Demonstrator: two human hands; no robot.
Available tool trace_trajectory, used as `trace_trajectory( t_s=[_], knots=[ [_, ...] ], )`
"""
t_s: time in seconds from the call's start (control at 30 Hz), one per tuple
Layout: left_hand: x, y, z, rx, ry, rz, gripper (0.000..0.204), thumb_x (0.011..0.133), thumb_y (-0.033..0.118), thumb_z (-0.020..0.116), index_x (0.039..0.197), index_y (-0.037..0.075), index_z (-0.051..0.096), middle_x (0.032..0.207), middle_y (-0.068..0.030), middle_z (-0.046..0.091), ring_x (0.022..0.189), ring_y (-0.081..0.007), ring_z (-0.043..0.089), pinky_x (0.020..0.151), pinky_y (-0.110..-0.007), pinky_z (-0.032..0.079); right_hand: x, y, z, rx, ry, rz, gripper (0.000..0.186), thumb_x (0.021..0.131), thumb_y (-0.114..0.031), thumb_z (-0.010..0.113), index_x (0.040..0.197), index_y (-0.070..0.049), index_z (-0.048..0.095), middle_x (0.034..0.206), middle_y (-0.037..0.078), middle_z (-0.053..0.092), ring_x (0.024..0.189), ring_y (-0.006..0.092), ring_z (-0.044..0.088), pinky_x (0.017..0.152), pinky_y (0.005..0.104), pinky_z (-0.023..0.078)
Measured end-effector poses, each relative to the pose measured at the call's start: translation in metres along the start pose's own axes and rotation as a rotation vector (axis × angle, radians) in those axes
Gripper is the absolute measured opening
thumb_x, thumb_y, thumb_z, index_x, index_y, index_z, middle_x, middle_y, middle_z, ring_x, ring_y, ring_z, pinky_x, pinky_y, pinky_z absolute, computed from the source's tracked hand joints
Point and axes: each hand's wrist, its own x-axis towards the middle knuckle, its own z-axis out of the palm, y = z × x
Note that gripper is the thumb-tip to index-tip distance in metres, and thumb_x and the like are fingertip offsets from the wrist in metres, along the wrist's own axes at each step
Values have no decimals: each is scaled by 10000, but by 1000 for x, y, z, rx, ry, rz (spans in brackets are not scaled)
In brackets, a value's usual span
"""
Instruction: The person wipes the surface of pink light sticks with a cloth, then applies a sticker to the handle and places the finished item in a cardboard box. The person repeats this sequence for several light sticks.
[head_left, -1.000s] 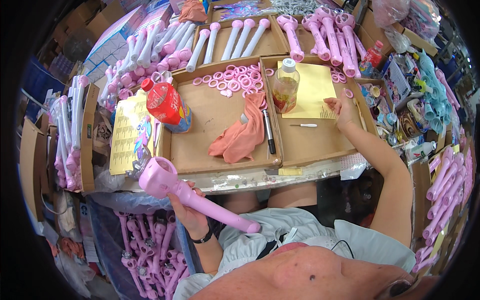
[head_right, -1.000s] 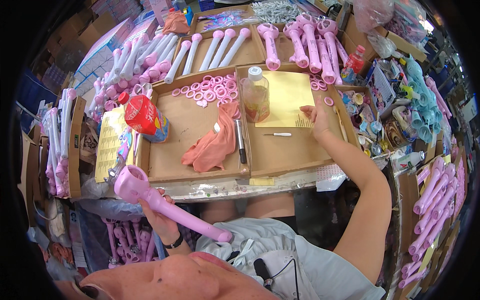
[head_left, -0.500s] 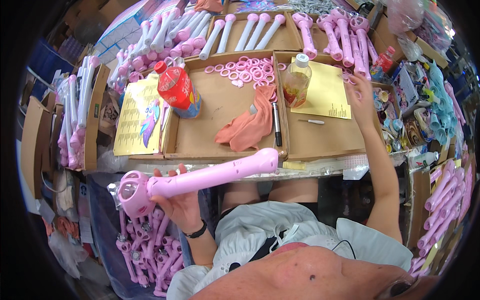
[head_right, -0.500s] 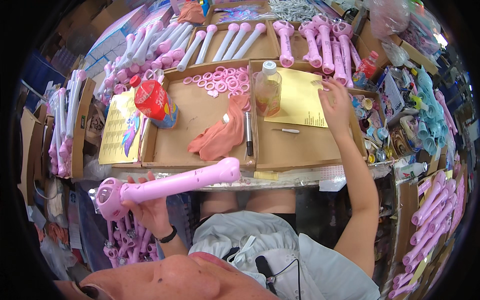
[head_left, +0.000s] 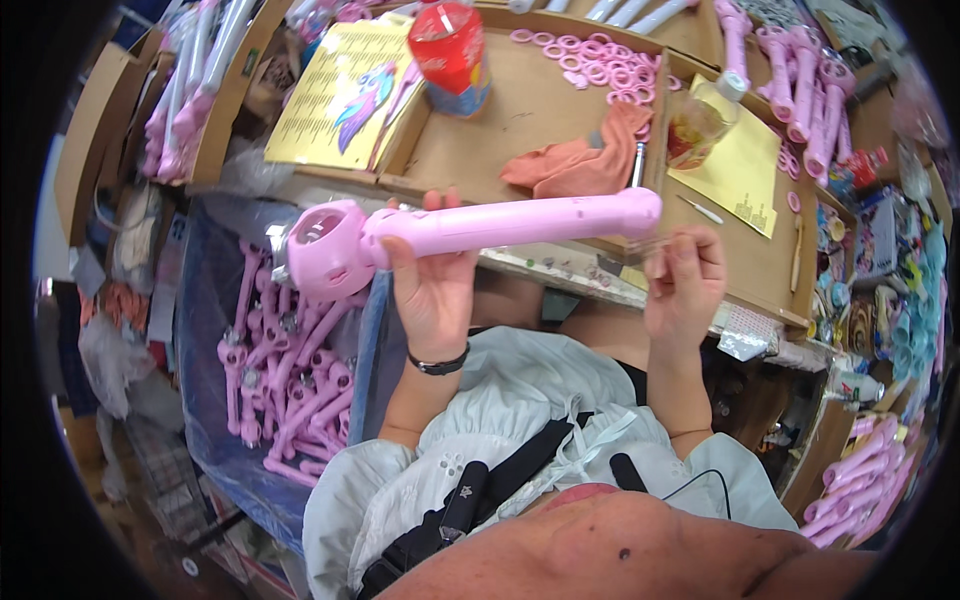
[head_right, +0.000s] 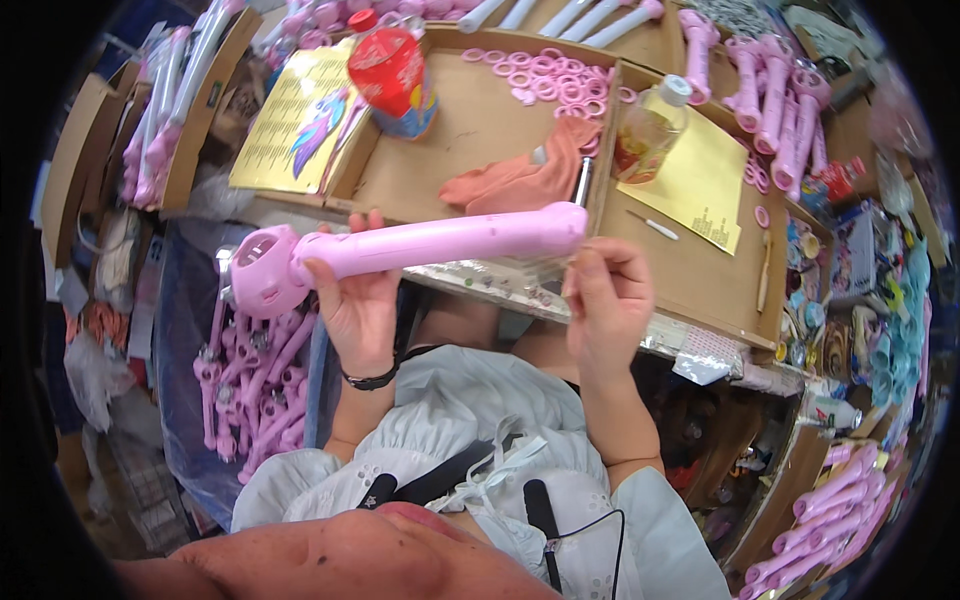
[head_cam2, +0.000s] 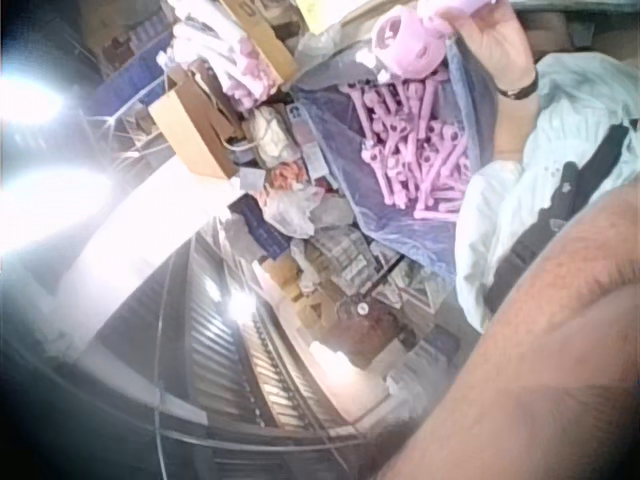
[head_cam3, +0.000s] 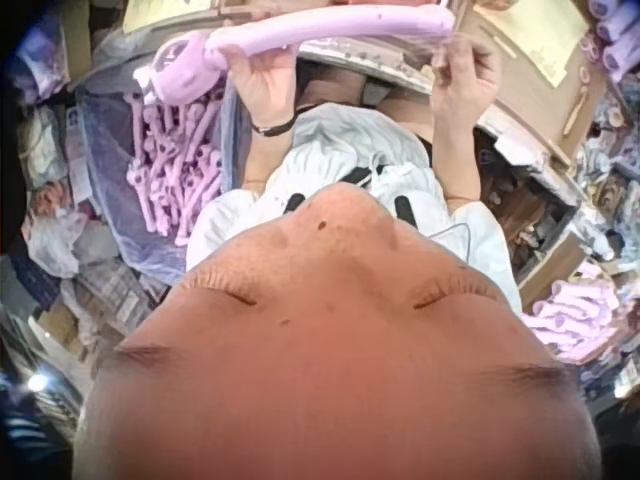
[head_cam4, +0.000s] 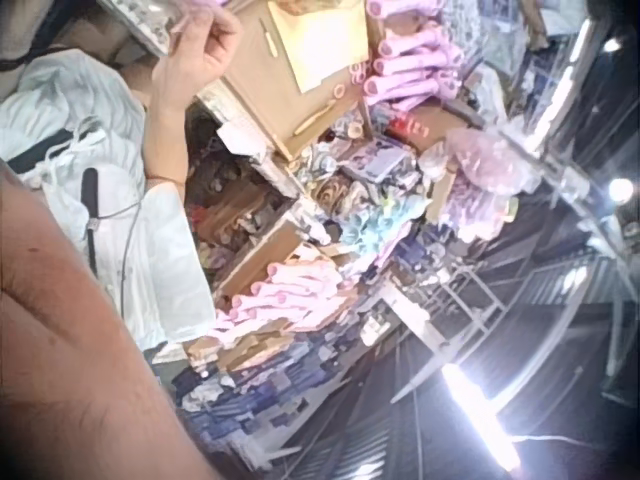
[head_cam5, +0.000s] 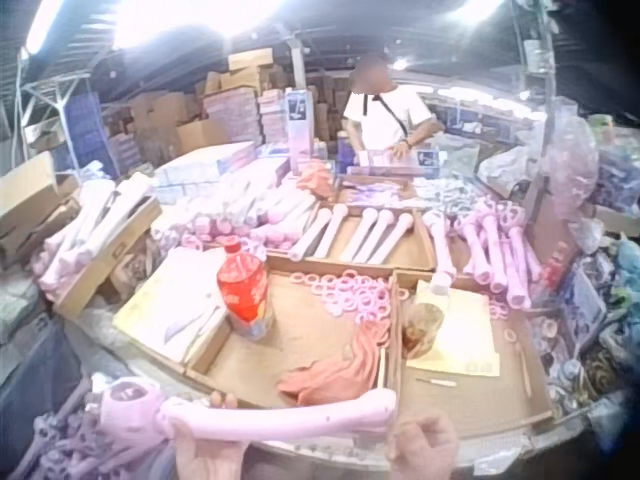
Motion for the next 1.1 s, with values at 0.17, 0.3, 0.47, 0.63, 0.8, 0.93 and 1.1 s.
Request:
trace_trajectory(
  t_s=[0.17, 0.3, 0.47, 0.63, 0.8, 0.93, 1.1],
  knots=[
    [-13, -7, 7, 102, -14, 9, 465, 881, 271, 617, 1294, 160, 434, 1310, -143, 490, 1314, -329, 345, 1064, -562, 299, -7, 20, 20, -29, -32, 69, 83, 876, -61, 623, 904, -32, 550, 735, 41, 582, 542, 65, 491, 475, 186, 377],
    [-17, -8, 9, 169, -50, -19, 480, 864, 207, 650, 1285, 169, 423, 1332, -127, 476, 1330, -348, 314, 1062, -586, 280, -6, 21, 19, -74, 24, 24, 83, 879, -59, 617, 904, -21, 547, 733, 47, 577, 538, 73, 493, 480, 196, 388],
    [-15, -9, -1, 255, -426, -172, 472, 834, 120, 646, 1241, 193, 417, 1366, -90, 402, 1346, -375, 273, 1061, -592, 254, -4, 15, 15, -25, 15, 65, 86, 882, -68, 614, 902, -17, 546, 740, 58, 582, 537, 77, 503, 486, 199, 402],
    [-11, -8, -11, 371, -588, -22, 564, 777, 56, 653, 1262, 184, 396, 1210, -88, 479, 1317, -393, 321, 1072, -582, 240, -15, 4, 18, -80, -66, 130, 92, 879, -76, 619, 894, -19, 548, 744, 59, 594, 545, 79, 530, 473, 197, 407],
    [-12, -8, -12, 374, -538, -17, 684, 735, -13, 612, 1328, 183, 334, 1247, -96, 480, 1301, -413, 342, 1076, -577, 238, -22, 3, 25, -180, -92, 142, 82, 874, -55, 619, 893, -14, 550, 769, 67, 611, 601, 83, 570, 548, 210, 479],
    [-13, -9, -12, 345, -540, -40, 679, 728, -27, 602, 1318, 182, 341, 1252, -98, 486, 1306, -415, 335, 1077, -582, 233, -23, 5, 27, -223, -129, 118, 72, 873, -36, 613, 903, -9, 553, 792, 73, 621, 655, 90, 593, 617, 228, 512],
    [-14, -9, -11, 344, -549, -32, 665, 730, -21, 611, 1309, 177, 350, 1257, -98, 490, 1305, -416, 336, 1083, -585, 216, -25, 5, 27, -250, -136, 106, 69, 873, -24, 608, 912, -7, 554, 813, 77, 628, 683, 92, 603, 641, 235, 522]
  ],
)
